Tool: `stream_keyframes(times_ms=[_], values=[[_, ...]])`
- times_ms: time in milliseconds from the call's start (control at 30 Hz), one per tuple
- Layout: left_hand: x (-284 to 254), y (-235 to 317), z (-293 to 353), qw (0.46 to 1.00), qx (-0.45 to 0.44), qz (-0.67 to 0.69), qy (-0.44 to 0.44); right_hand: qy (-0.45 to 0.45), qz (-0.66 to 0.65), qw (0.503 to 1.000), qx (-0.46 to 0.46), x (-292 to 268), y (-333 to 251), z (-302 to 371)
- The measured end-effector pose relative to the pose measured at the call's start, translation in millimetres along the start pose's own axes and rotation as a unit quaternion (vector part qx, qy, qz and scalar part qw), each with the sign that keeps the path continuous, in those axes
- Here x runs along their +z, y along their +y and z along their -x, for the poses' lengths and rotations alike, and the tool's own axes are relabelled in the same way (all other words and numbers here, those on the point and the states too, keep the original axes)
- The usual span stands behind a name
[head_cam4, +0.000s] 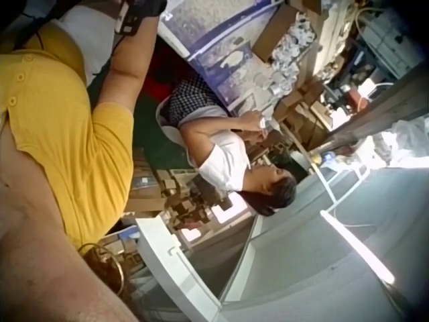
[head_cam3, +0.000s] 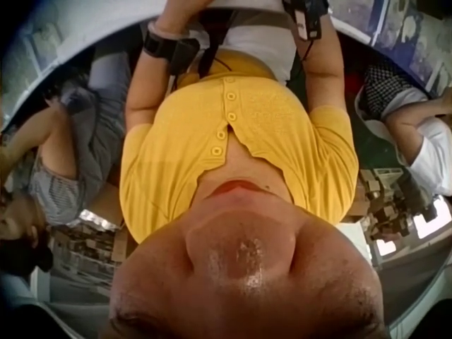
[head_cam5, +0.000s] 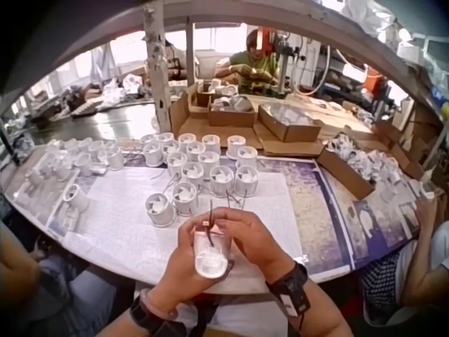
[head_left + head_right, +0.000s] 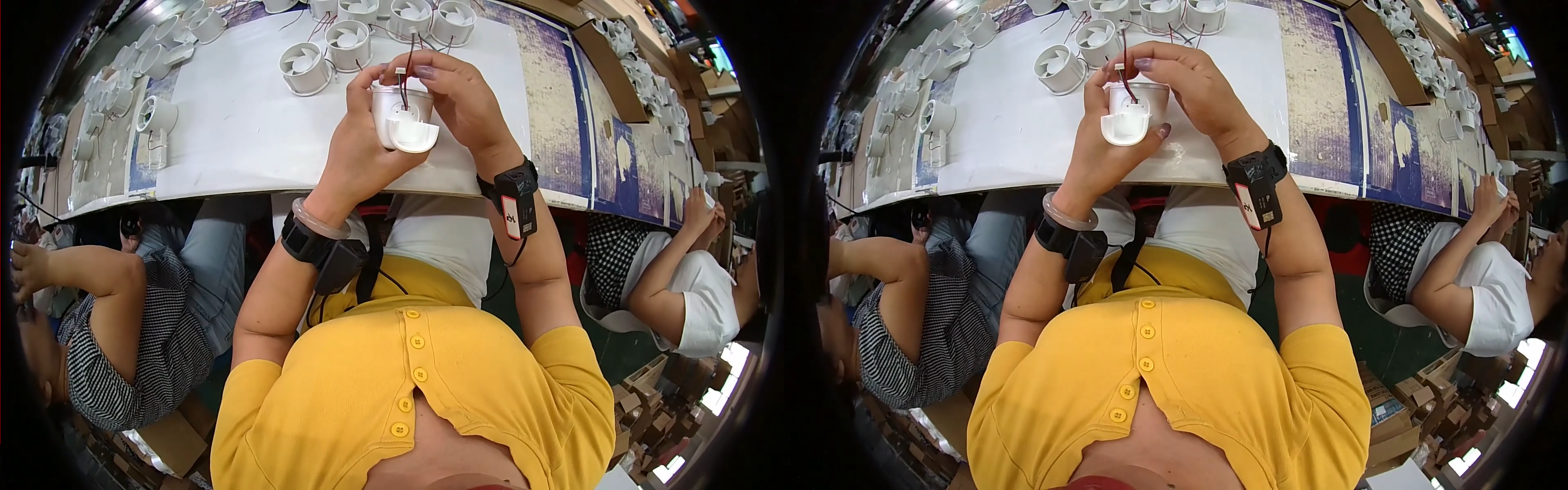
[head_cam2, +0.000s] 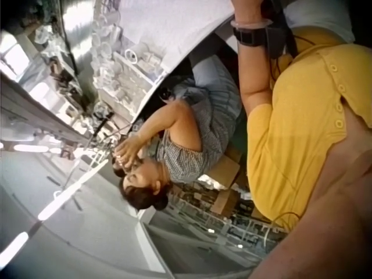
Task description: Assembling small electronic fixtures by inserting wires and internal components into white plastic housings.
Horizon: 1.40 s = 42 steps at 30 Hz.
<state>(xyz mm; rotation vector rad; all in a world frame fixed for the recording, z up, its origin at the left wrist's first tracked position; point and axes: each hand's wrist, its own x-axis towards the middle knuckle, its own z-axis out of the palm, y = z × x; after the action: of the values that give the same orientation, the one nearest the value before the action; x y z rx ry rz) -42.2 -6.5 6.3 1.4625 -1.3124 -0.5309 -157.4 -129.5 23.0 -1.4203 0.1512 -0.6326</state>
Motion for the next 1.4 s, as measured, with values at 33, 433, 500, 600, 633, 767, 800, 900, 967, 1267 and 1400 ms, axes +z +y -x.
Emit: stream_keyframes(times_ms=[33, 433, 500, 600, 633, 767, 800, 900, 967, 1267, 1400], values=[[0, 0, 0, 1.0, 0.002, -0.003, 0.004, 0.006, -0.007, 1.0, -0.002, 1, -1, 0], [-1, -10, -2, 0.995, 0.051, -0.08, 0.041, -0.025, 0.127, 0.991, -0.022, 0, 0, -1], [-2, -15, -4, 0.987, 0.106, -0.1, 0.062, -0.023, 0.127, 0.991, -0.042, -1, 0, -2], [1, -9, -1, 0.995, 0.068, -0.023, 0.062, -0.013, 0.106, 0.994, -0.038, 3, 1, -1], [2, -7, 0, 0.997, 0.049, 0.016, 0.063, -0.008, 0.096, 0.995, -0.036, 5, 1, -1], [2, -10, 2, 0.996, 0.025, 0.041, 0.072, 0.021, 0.055, 0.997, -0.056, 15, -2, -3], [2, -10, 2, 0.996, 0.026, 0.041, 0.073, 0.021, 0.055, 0.997, -0.057, 15, 0, -3], [3, -6, 3, 0.994, 0.061, -0.037, 0.079, 0.053, 0.14, 0.983, -0.104, 13, 8, -3], [4, -7, 0, 0.992, 0.081, -0.053, 0.077, 0.05, 0.147, 0.982, -0.106, 12, 11, -4], [3, -12, 2, 0.988, 0.104, -0.081, 0.081, 0.0, 0.11, 0.992, -0.057, 12, 6, -9], [1, -12, 4, 0.991, 0.06, -0.055, 0.103, 0.0, 0.057, 0.996, -0.072, 16, 0, -7]])
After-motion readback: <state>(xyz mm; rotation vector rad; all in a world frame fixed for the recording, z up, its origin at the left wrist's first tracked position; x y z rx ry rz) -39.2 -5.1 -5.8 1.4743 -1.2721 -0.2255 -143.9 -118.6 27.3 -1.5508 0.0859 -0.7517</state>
